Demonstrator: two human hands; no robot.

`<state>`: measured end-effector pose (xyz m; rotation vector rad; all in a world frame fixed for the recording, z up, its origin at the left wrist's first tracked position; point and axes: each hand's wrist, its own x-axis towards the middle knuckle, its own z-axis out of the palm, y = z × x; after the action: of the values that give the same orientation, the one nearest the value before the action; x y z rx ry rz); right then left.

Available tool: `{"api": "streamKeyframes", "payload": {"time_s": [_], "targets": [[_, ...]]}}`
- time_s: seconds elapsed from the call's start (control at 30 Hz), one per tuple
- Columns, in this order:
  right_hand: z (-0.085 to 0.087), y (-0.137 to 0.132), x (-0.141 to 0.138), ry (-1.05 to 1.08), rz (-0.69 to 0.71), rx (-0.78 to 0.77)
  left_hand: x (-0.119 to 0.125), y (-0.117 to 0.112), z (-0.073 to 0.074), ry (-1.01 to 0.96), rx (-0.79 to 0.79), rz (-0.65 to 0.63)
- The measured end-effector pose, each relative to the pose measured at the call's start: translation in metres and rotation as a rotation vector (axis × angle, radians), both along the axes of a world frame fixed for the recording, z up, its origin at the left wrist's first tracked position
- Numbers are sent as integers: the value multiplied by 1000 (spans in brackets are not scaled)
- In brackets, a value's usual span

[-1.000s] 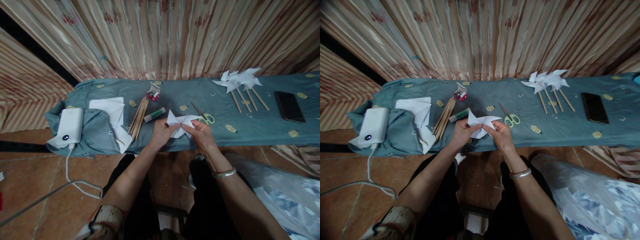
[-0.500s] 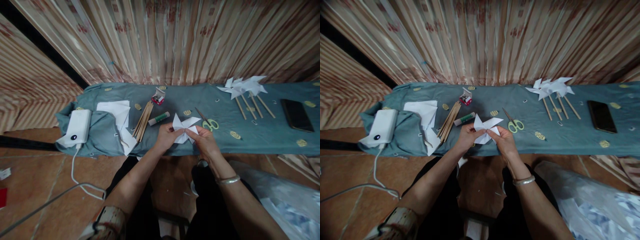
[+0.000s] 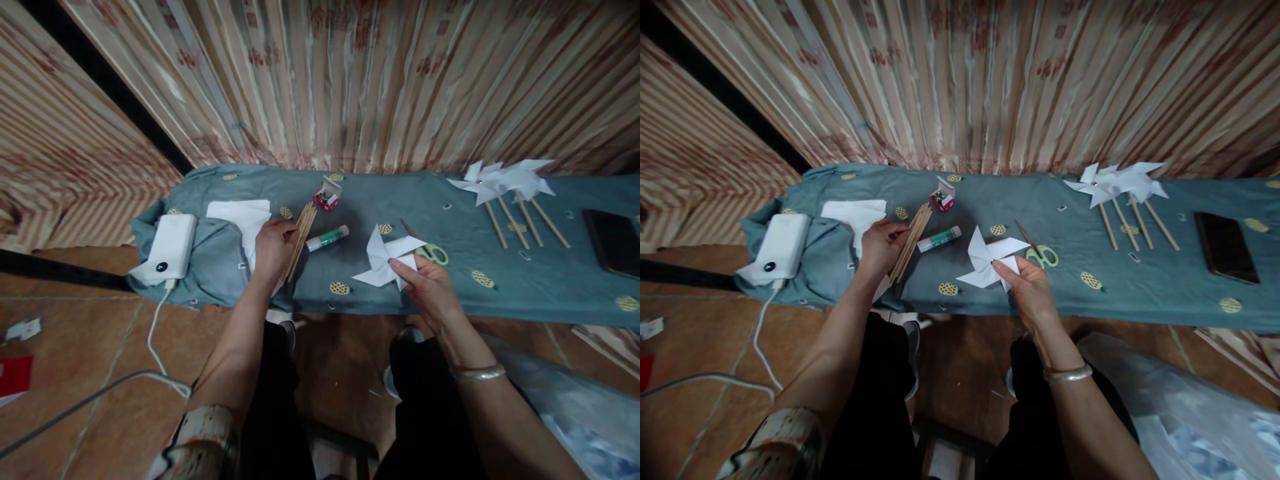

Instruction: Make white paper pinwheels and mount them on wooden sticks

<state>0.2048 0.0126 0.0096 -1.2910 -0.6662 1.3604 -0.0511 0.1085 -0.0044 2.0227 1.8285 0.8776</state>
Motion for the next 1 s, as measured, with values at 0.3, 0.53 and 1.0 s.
{"api": "streamKeyframes", "payload": {"time_s": [0.3,0.53,1.0], "targets": [[-2,0,-3,17,36,12,0,-1,-4,165,-110,-2],[-4,0,-4,10,52,14,1,0,-4,207,-174,21],[-2,1,-8,4,39,2,2,0,-1,251,-223,24]]}}
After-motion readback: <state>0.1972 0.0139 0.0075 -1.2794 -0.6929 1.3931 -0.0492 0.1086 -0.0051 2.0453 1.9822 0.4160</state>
